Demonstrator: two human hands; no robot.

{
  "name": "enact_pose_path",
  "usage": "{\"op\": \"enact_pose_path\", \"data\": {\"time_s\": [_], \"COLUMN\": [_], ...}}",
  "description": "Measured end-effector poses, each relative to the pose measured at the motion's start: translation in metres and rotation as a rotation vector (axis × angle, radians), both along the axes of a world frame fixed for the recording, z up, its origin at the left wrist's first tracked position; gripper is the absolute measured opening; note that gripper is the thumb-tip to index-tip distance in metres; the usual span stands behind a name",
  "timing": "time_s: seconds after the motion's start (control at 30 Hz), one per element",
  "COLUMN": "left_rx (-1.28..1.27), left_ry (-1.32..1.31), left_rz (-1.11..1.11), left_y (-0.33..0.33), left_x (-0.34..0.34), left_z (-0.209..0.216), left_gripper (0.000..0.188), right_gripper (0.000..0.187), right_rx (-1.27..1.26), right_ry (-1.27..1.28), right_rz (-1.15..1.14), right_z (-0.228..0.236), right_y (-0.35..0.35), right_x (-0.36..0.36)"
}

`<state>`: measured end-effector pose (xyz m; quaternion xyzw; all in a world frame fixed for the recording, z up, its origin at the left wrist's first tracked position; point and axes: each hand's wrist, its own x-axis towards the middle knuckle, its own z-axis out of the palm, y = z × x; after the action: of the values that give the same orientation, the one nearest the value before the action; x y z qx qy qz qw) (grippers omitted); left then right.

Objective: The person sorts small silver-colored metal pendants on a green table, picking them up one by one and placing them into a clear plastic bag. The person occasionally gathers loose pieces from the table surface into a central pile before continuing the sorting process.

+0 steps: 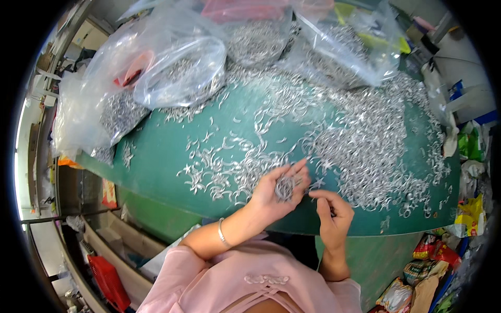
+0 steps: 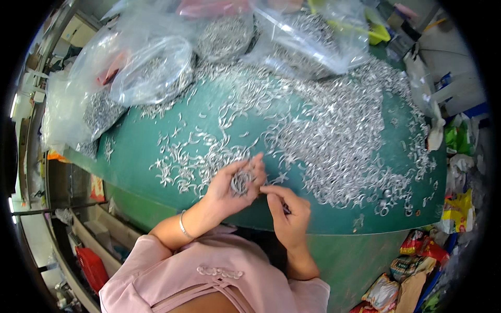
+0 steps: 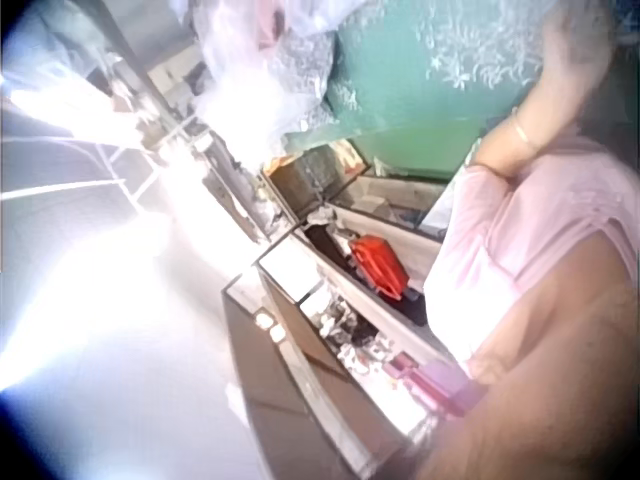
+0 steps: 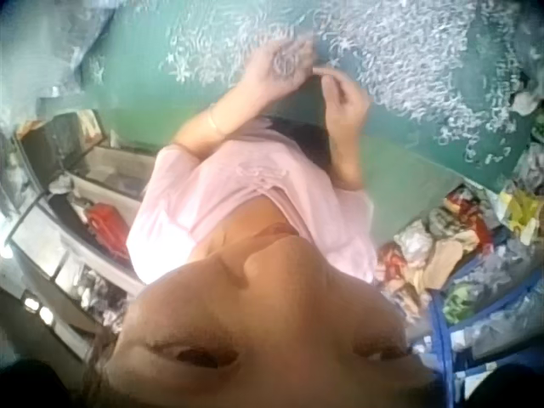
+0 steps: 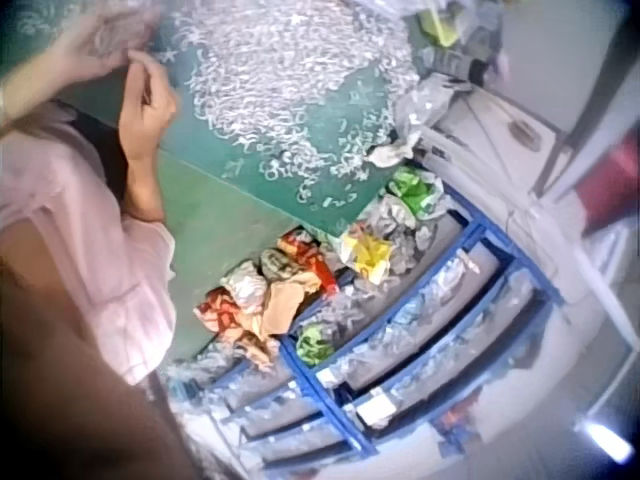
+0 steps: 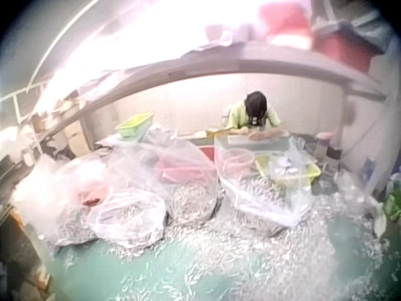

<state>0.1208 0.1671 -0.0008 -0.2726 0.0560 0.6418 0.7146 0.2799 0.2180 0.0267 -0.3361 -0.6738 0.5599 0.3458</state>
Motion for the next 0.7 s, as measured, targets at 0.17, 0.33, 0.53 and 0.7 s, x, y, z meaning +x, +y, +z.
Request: {"op": "enact_pose_path", "data": {"time_s": [0.17,0.33,0.53,0.7], "left_rx": [-0.094,-0.044,0.142,0.042], "left_ry": [0.224,0.329,0.697,1.081], "left_rz": [-0.124,0.005,0.303,0.180], "left_y": [0.009,0.080,0.254,0.252], "left_x": [-0.014,-0.041,-0.046,-0.036], "left_z": [-0.002,0.055,0.166,0.191], "left_gripper": [0.032,0.033,0.040,0.048], "right_gripper": [0.026,0.024,0.023,0.022], "right_rx": [-0.583,-0.587,-0.577,-0.611], "right_ry": [0.493,0.477,0.453,0.478], "right_rz": [-0.094,-0.173,-0.134,-0.110], "right_z": [-0.014,-0.025,-0.022,-0.020], "right_y": [0.007,0.006,0.001,-0.006], "right_x": [0.009,0.012,0.010,0.009]}}
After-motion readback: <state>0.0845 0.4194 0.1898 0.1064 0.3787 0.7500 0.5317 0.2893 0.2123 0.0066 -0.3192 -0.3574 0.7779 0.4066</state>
